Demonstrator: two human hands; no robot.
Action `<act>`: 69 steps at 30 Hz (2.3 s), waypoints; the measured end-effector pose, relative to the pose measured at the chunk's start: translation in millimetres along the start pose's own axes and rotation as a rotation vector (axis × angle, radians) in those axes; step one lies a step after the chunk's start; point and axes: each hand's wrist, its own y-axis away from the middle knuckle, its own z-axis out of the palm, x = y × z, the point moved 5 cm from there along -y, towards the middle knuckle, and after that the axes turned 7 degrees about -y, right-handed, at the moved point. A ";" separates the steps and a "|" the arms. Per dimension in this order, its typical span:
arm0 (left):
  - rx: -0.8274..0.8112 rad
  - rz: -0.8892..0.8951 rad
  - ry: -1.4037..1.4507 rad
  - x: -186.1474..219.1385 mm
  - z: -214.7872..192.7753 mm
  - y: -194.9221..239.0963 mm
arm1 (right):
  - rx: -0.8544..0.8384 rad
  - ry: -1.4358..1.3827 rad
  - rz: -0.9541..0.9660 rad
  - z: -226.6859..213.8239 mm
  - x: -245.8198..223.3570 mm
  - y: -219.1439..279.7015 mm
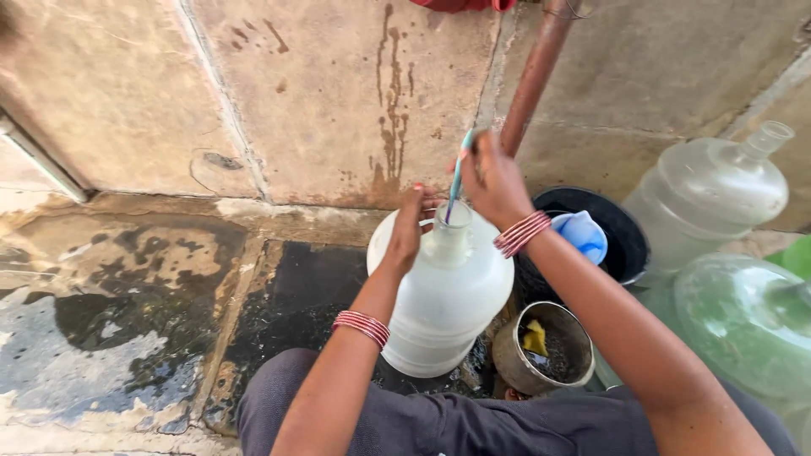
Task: The person shakes water inside a large plastic water can, empties it, and then cleans the neck and interior using a small brush with soap or cleaner from a bucket.
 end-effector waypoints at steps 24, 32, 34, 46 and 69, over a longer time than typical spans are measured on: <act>0.050 0.417 -0.437 42.6 15.0 9.5 | -0.317 -0.413 0.205 38.3 80.6 26.9; 0.024 0.408 -0.546 45.1 16.4 6.3 | -0.480 -0.535 0.178 12.4 64.1 7.9; -0.015 0.408 -0.540 42.9 18.1 3.4 | -0.434 -0.479 0.215 10.0 62.2 4.6; 0.092 0.380 -0.822 36.2 26.8 25.9 | -0.048 -0.272 0.187 2.0 32.5 38.2; -0.168 0.363 -0.911 -29.0 8.3 0.5 | -0.141 0.082 0.155 21.6 -7.9 67.6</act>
